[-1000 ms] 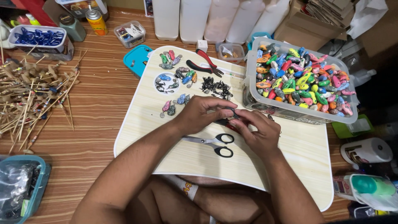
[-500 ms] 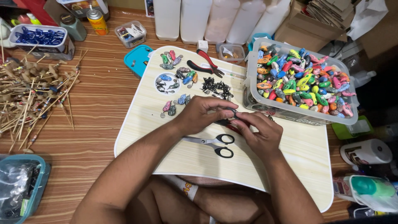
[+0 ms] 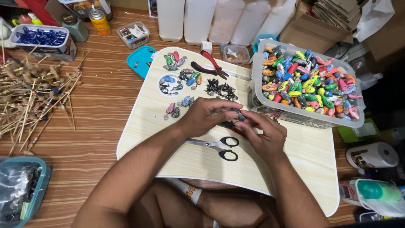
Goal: Assemble small colorful fishing lures by attaching hooks and components using hand tools
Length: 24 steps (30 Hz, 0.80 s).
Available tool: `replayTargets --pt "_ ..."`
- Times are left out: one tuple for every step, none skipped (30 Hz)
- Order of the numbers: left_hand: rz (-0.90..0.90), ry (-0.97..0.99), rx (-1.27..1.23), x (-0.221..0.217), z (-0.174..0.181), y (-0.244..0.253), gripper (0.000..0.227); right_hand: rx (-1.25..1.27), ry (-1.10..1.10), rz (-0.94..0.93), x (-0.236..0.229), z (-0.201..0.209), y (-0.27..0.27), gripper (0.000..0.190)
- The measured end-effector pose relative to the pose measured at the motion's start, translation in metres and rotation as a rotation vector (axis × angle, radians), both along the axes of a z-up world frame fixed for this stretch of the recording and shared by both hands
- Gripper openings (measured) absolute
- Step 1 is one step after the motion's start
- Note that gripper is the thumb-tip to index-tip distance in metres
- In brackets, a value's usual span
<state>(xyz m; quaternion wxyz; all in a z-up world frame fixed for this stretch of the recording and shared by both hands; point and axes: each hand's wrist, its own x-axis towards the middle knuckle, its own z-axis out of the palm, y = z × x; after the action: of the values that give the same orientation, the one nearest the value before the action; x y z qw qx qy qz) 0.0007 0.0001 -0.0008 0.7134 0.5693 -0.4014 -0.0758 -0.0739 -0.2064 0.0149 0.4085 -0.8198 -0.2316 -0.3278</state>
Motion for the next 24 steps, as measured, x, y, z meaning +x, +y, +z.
replayTargets --pt "0.001 0.000 0.000 0.000 0.000 0.001 0.029 0.000 0.000 0.001 0.000 -0.001 0.001 0.028" --pt "-0.006 0.005 0.000 0.000 0.001 0.001 0.029 0.006 0.009 0.006 0.001 -0.001 0.002 0.031" --pt "-0.013 0.009 0.001 0.000 0.001 0.002 0.029 0.013 0.018 0.012 0.001 -0.001 0.002 0.034" --pt "-0.012 0.010 0.001 0.000 0.001 0.001 0.029 0.013 0.018 0.012 0.001 0.001 0.003 0.034" --pt "-0.017 0.025 -0.009 0.000 0.001 0.001 0.030 -0.001 0.003 0.007 0.000 0.003 0.004 0.033" --pt "-0.022 0.041 -0.019 0.000 0.001 0.001 0.031 -0.015 -0.013 0.002 -0.001 0.005 0.005 0.031" --pt "-0.022 0.040 -0.018 0.001 0.001 -0.001 0.031 -0.014 -0.014 0.001 0.000 0.003 0.002 0.031" --pt "-0.020 0.057 -0.039 0.001 0.001 -0.002 0.031 -0.004 0.003 0.009 0.000 0.002 0.000 0.032" --pt "-0.017 0.074 -0.059 0.001 0.001 -0.003 0.031 0.006 0.020 0.016 0.000 0.000 -0.002 0.032" --pt "-0.017 0.073 -0.059 0.003 -0.002 -0.003 0.031 0.007 0.019 0.016 0.001 -0.001 -0.005 0.032" --pt "-0.024 0.097 -0.085 0.005 -0.005 -0.004 0.031 -0.011 0.025 0.016 0.001 -0.003 -0.007 0.035" --pt "-0.030 0.120 -0.111 0.007 -0.008 -0.004 0.031 -0.028 0.030 0.017 0.002 -0.004 -0.010 0.038" --pt "-0.030 0.118 -0.112 0.006 -0.004 -0.003 0.031 -0.029 0.028 0.017 0.000 0.004 -0.010 0.038" --pt "-0.023 0.126 -0.130 0.006 0.000 -0.002 0.032 -0.143 0.061 0.036 -0.001 0.012 -0.010 0.036" --pt "-0.015 0.134 -0.148 0.005 0.004 -0.001 0.032 -0.256 0.094 0.055 -0.002 0.020 -0.010 0.035" --pt "-0.014 0.132 -0.149 0.005 0.004 -0.002 0.032 -0.257 0.092 0.056 -0.004 0.028 -0.009 0.035" --pt "0.006 0.129 -0.153 0.005 0.004 -0.002 0.032 -0.424 0.338 0.005 -0.006 0.037 -0.009 0.037" --pt "0.027 0.125 -0.157 0.005 0.004 -0.003 0.032 -0.590 0.586 -0.047 -0.008 0.045 -0.008 0.039" --pt "0.028 0.123 -0.158 0.005 0.005 -0.003 0.032 -0.591 0.584 -0.047 -0.006 0.043 -0.011 0.039" --pt "0.051 0.100 -0.137 0.004 0.006 -0.003 0.032 -0.675 0.654 -0.072 -0.004 0.040 -0.014 0.041" --pt "0.073 0.078 -0.118 0.003 0.007 -0.003 0.033 -0.760 0.725 -0.099 -0.001 0.038 -0.017 0.043" --pt "0.074 0.077 -0.120 0.003 0.008 -0.001 0.033 -0.762 0.723 -0.100 -0.001 0.040 -0.016 0.043" --pt "0.089 0.020 -0.101 0.002 0.009 0.001 0.041 -0.767 0.742 -0.085 0.000 0.041 -0.016 0.044" --pt "0.104 -0.036 -0.083 0.001 0.010 0.004 0.050 -0.772 0.761 -0.069 0.001 0.042 -0.016 0.045"
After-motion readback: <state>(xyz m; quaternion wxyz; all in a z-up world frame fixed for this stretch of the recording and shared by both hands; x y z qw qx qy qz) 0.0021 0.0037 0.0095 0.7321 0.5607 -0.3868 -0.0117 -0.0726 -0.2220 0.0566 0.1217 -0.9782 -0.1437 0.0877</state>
